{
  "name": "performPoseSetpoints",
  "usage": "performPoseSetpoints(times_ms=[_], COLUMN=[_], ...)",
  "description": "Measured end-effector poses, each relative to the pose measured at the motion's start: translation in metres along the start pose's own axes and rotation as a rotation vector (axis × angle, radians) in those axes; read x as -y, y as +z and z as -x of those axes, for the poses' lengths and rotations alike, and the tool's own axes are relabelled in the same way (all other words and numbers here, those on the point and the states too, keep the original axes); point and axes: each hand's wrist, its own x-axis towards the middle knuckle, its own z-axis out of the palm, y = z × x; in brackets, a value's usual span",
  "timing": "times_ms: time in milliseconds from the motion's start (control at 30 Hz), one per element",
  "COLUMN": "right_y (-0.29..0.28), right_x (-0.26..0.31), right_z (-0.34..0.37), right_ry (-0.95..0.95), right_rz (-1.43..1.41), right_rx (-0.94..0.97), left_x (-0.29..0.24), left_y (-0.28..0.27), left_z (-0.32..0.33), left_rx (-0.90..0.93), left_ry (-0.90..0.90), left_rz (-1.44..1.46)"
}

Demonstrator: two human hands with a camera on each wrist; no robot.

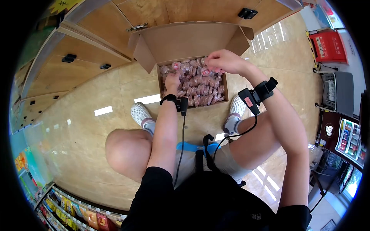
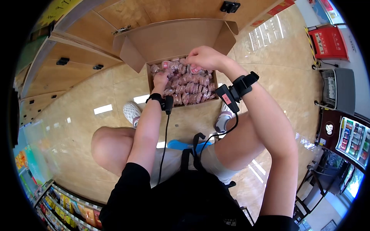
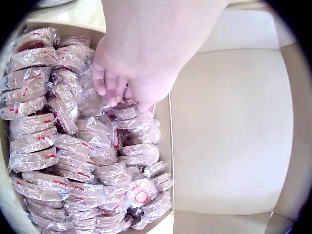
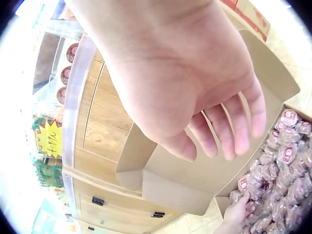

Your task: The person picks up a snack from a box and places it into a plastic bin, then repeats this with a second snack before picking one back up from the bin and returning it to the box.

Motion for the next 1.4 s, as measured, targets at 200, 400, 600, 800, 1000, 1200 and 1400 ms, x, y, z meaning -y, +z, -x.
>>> performPoseSetpoints(times_ms=[200, 400, 600, 800, 1000, 1200, 1400], right_y=[0.000, 0.002, 0.000, -0.001, -0.007, -0.009, -0.008], right_x=[-0.004, 0.004, 0.004, 0.003, -0.003, -0.003, 0.014], right_z=[-0.005, 0.001, 0.004, 0.007, 0.009, 0.008, 0.013], right_ry=[-0.002, 0.011, 0.004, 0.002, -0.040, -0.085, -0.084], right_rz=[0.004, 0.013, 0.015, 0.030, 0.013, 0.010, 0.114], right_rx=[0.019, 0.022, 0.025, 0.019, 0.035, 0.011, 0.005], left_x=[-0.006, 0.002, 0.009, 0.015, 0.029, 0.033, -0.042], left_y=[-0.013, -0.020, -0.016, -0.014, -0.010, -0.021, -0.073], left_z=[0.016, 0.014, 0.003, -0.005, -0.018, -0.025, 0.053], left_rx=[-0.051, -0.117, -0.106, -0.051, -0.100, -0.074, 0.075], left_ry=[0.060, 0.047, -0.014, -0.046, -0.009, 0.066, 0.164], left_rz=[-0.056, -0.082, 0.006, -0.031, 0.073, 0.345, 0.628])
